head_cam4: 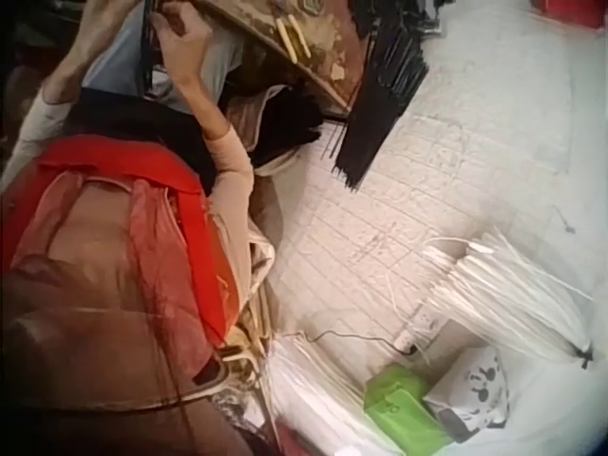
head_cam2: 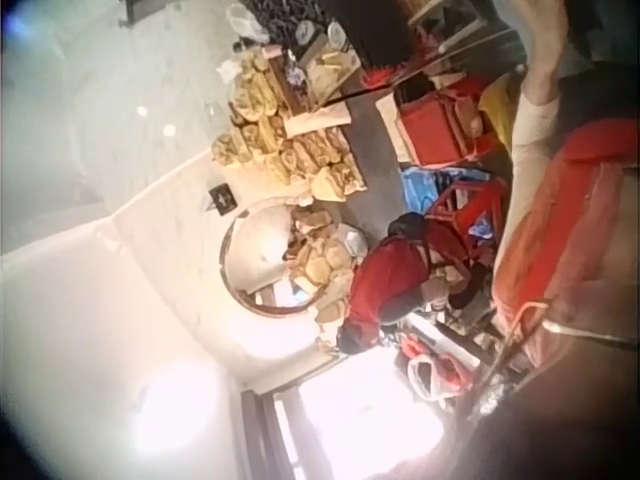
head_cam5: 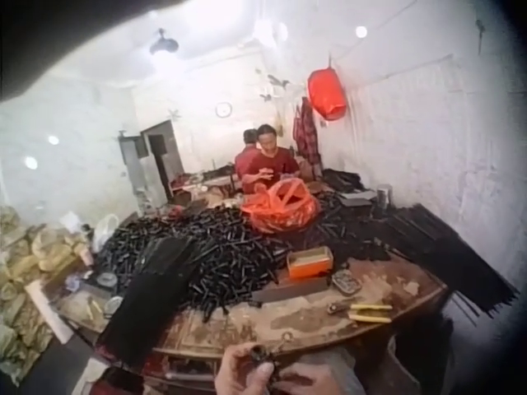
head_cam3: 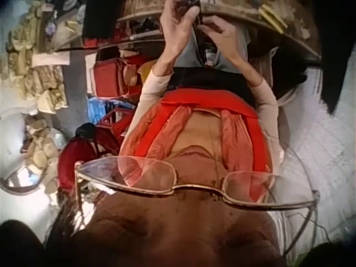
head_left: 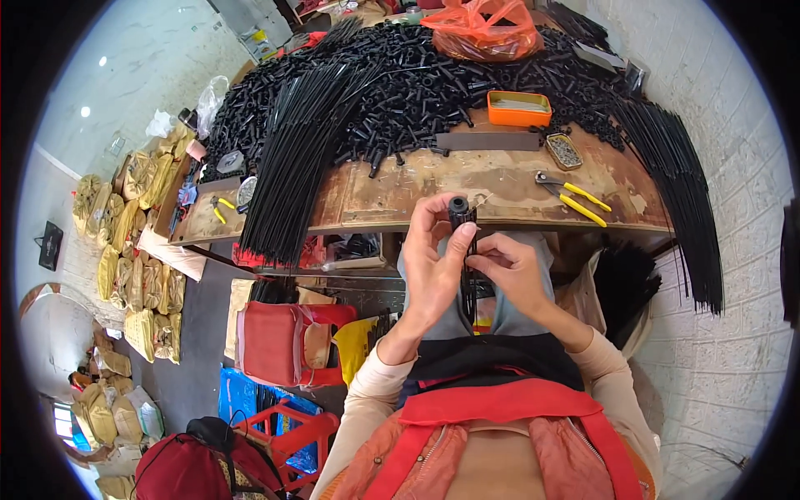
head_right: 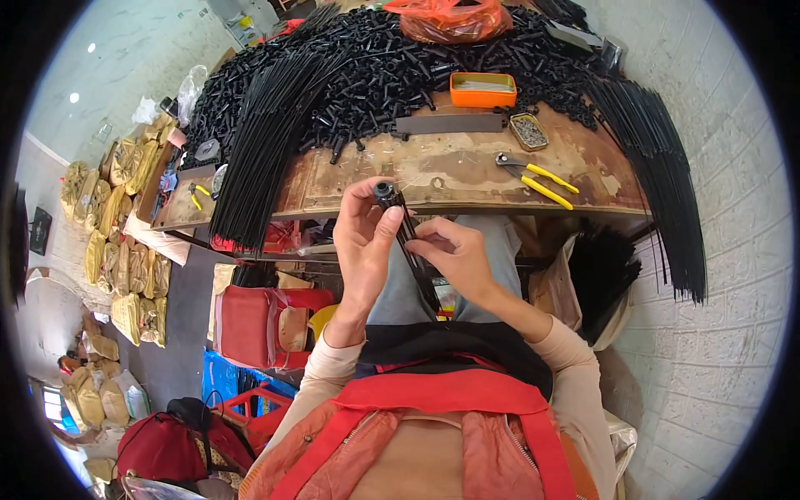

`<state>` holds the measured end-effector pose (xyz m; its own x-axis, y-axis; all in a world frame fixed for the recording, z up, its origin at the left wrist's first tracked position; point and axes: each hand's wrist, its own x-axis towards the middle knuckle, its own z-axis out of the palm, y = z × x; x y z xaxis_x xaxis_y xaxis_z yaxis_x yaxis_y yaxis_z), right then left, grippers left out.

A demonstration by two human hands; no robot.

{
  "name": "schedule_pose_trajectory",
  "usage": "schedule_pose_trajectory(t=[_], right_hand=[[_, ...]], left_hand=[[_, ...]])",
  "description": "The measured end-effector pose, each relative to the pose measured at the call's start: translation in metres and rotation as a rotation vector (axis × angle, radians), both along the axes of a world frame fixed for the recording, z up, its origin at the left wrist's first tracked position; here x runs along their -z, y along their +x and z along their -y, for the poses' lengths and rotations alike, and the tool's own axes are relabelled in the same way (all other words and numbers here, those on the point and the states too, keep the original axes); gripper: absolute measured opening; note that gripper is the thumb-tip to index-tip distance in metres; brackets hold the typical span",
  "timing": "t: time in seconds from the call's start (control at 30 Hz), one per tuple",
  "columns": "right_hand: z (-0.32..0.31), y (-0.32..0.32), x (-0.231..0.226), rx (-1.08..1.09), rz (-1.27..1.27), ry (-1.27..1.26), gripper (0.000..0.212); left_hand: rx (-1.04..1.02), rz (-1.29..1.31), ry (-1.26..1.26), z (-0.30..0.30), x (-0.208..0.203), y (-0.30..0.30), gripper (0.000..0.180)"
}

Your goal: Attaching plastic components to bundles of rods and trimming the ends using pliers.

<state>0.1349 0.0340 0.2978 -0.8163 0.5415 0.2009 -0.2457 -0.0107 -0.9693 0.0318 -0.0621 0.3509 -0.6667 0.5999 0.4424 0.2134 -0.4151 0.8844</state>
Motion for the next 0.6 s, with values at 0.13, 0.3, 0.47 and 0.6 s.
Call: schedule_pose_trajectory(t=[0.13,0.3,0.47,0.6], right_hand=[[0.007,-0.011,0.005,0.016,0.040,0.003,0.012],[0.024,-0.019,0.005,0.064,0.093,0.040,0.012],[0.026,-0.028,0.007,0.024,0.053,-0.004,0.011],[0.030,-0.028,0.005,0.061,0.109,0.045,0.009]], left_hand=[[0.022,0.037,-0.070,0.007,0.011,-0.008,0.033],[-0.087,0.113,0.048,0.016,0.011,-0.015,0.030],[0.109,0.213,0.025,0.033,0.007,-0.037,0.028],[0.251,0.257,0.044,0.036,0.005,-0.040,0.031]])
